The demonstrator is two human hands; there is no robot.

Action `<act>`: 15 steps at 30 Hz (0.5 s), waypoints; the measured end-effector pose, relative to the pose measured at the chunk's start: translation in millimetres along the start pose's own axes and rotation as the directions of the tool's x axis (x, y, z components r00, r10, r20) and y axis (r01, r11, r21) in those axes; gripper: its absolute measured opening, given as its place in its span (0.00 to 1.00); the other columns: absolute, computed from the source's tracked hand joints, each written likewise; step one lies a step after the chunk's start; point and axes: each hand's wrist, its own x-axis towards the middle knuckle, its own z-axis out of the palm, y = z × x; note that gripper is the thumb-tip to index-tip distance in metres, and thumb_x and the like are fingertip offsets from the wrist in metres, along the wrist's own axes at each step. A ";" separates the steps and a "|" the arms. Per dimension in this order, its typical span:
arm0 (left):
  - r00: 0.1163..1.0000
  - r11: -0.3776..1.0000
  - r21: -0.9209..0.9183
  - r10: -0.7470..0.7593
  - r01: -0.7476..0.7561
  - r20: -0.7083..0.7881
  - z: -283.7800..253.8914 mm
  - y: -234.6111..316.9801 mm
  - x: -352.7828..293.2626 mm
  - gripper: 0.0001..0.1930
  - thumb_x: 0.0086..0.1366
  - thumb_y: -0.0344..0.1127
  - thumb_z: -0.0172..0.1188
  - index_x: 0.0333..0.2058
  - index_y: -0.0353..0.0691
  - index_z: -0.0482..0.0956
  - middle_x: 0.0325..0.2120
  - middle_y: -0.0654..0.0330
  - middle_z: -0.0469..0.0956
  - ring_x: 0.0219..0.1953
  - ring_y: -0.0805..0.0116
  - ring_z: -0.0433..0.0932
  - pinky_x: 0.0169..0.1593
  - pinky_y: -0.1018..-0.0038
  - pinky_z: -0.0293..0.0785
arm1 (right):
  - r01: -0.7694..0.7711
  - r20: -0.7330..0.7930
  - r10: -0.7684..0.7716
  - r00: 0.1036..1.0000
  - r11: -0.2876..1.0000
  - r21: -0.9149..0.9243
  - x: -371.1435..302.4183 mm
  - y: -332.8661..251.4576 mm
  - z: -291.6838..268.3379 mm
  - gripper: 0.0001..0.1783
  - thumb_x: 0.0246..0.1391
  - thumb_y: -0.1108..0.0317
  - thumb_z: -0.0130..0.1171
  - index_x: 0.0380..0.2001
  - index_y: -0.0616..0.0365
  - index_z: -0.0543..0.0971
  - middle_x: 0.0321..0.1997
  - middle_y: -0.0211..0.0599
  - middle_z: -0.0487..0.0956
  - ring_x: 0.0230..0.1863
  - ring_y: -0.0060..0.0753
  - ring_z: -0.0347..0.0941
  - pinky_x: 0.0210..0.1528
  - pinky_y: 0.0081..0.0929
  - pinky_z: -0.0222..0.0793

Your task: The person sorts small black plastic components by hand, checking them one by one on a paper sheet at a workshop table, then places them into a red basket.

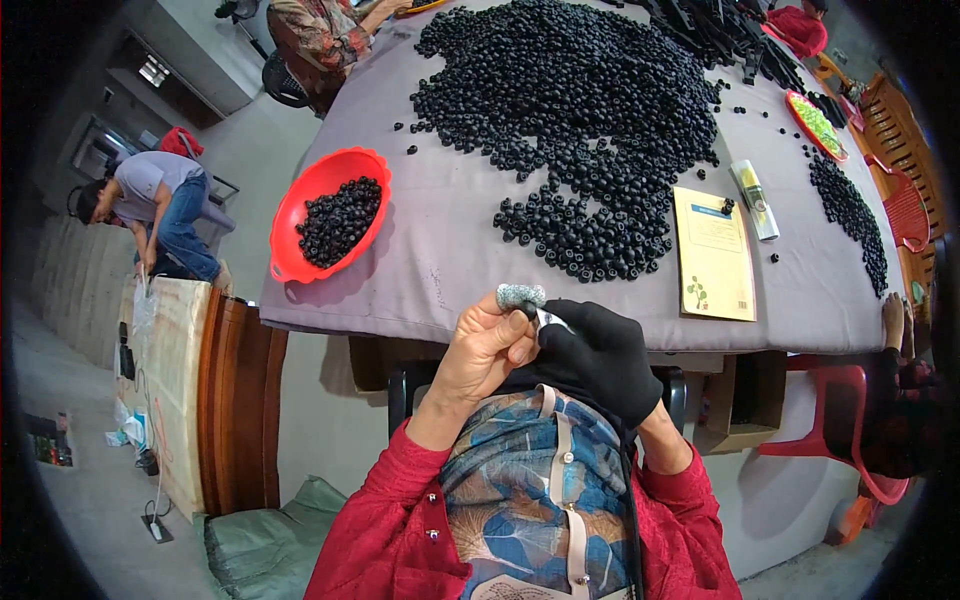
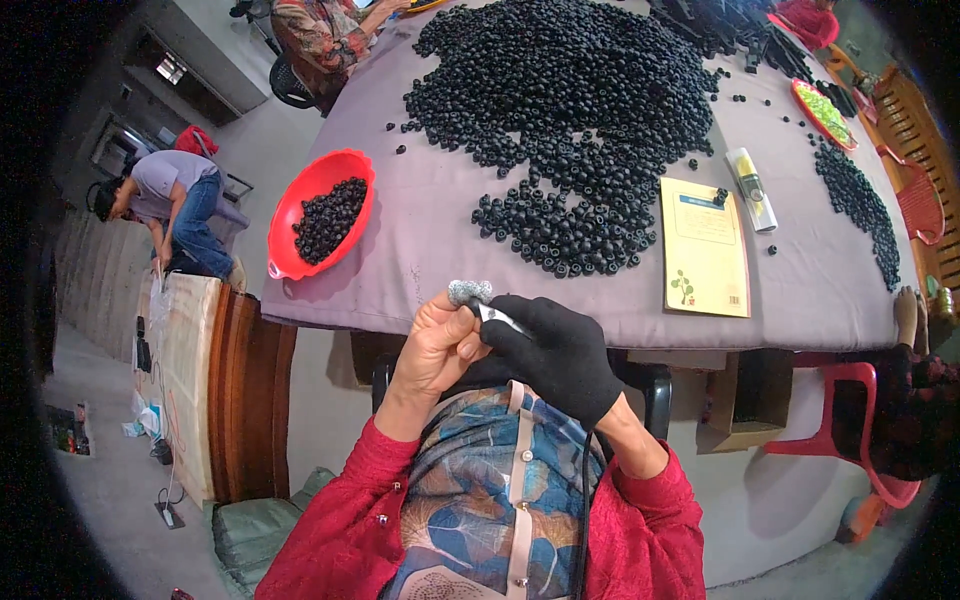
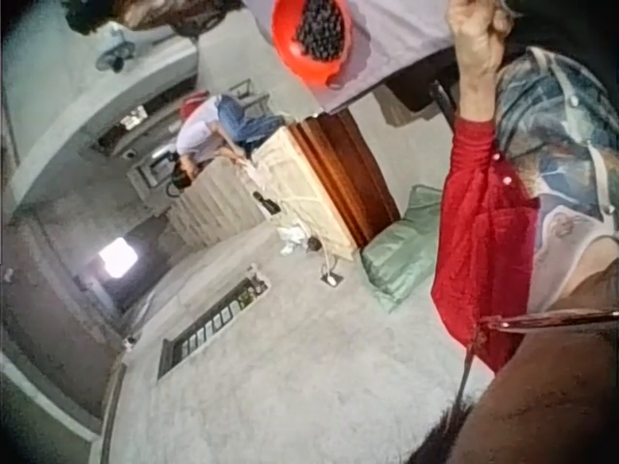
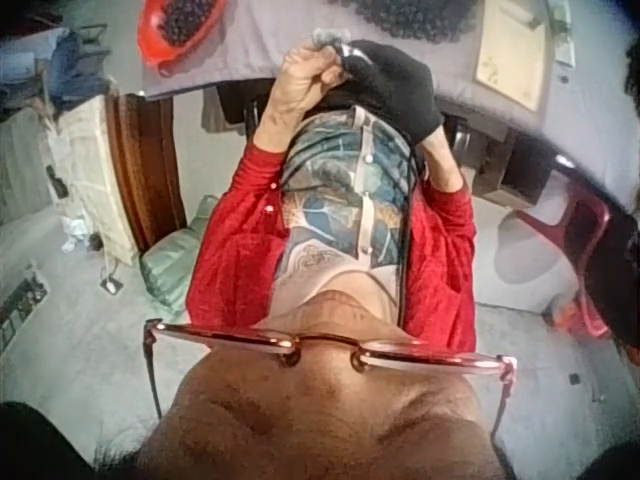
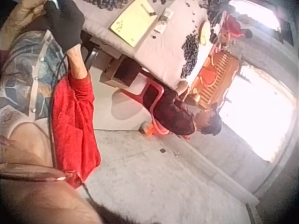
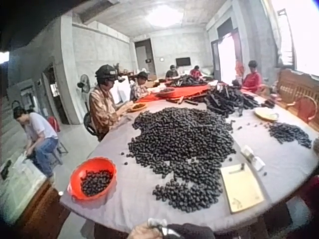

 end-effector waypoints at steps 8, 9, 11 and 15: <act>0.997 0.999 0.023 -0.027 0.028 -0.067 1.6 -0.3 -1.2 0.09 0.59 0.30 0.53 0.39 0.38 0.74 0.22 0.65 0.73 0.18 0.82 0.65 0.24 0.84 0.62 | 0.119 0.000 -0.121 0.993 0.972 -0.202 0.2 2.1 1.2 0.15 0.44 0.68 0.61 0.39 0.56 0.76 0.25 0.38 0.76 0.24 0.28 0.74 0.27 0.22 0.67; 0.996 0.999 0.024 -0.026 0.028 -0.080 1.6 -0.8 -1.2 0.09 0.59 0.30 0.53 0.39 0.39 0.74 0.23 0.65 0.74 0.18 0.82 0.66 0.24 0.85 0.63 | 0.117 -0.001 -0.120 0.993 0.973 -0.201 -0.1 2.0 1.0 0.15 0.44 0.68 0.61 0.39 0.56 0.76 0.25 0.38 0.76 0.24 0.28 0.74 0.27 0.22 0.67; 0.995 0.999 0.025 -0.026 0.028 -0.091 1.1 -0.9 -1.1 0.09 0.59 0.30 0.53 0.39 0.39 0.74 0.23 0.65 0.74 0.18 0.82 0.66 0.24 0.85 0.63 | 0.122 0.000 -0.124 0.992 0.971 -0.204 -0.1 0.1 1.2 0.15 0.43 0.68 0.61 0.39 0.56 0.76 0.25 0.39 0.76 0.24 0.30 0.74 0.27 0.22 0.68; 0.997 1.000 0.001 -0.027 0.027 -0.070 0.8 -1.3 -0.7 0.08 0.59 0.30 0.53 0.38 0.39 0.74 0.24 0.64 0.75 0.18 0.82 0.67 0.23 0.85 0.63 | 0.101 -0.012 -0.104 0.995 0.983 -0.151 0.7 -1.5 2.2 0.15 0.44 0.68 0.60 0.39 0.55 0.76 0.25 0.39 0.76 0.24 0.30 0.74 0.27 0.22 0.68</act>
